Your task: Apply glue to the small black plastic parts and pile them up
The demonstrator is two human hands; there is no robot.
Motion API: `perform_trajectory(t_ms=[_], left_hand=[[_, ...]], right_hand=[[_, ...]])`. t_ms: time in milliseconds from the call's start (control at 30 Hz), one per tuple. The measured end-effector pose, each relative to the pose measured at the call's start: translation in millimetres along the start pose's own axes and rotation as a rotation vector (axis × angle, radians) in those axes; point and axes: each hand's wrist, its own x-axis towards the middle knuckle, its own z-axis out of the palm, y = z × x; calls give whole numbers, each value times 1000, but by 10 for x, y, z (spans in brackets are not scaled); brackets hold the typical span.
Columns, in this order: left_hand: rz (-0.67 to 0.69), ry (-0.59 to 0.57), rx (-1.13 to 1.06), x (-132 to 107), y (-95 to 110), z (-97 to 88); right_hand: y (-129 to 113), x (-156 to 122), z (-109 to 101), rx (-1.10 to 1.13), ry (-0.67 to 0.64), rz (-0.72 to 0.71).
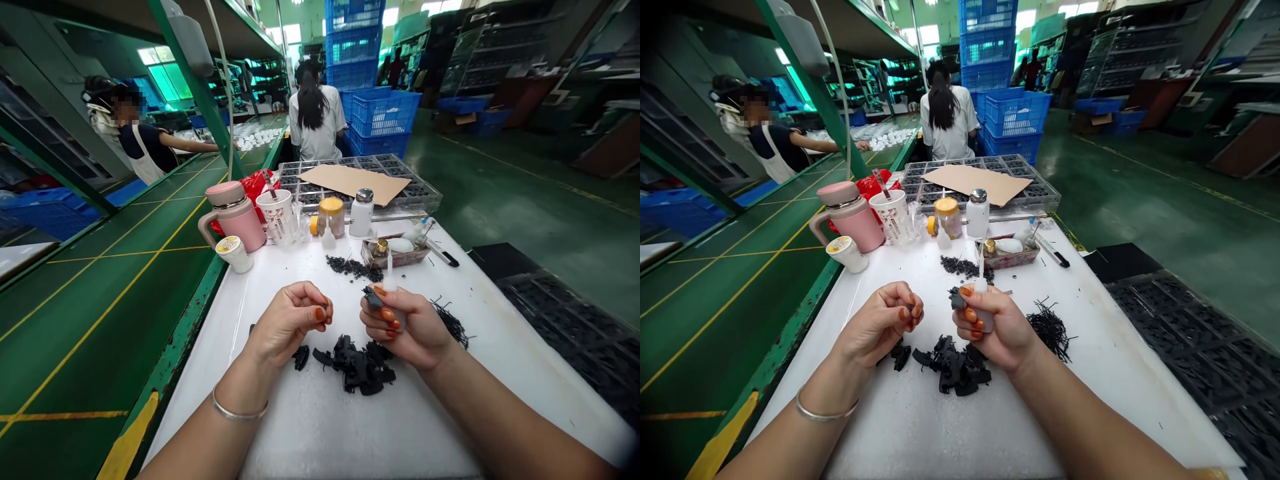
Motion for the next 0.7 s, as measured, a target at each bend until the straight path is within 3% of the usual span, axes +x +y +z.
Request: perform_trajectory(t_ms=[200,533,700], left_hand=[[14,-27,-19,3,-31,1],[-21,-103,-237,12,-31,-49],[-38,-102,-278,5,-30,-44]], right_hand=[[2,-5,-22,50,11,22],[93,-60,83,-265,3,-56],[79,-80,97,-319,10,-51]])
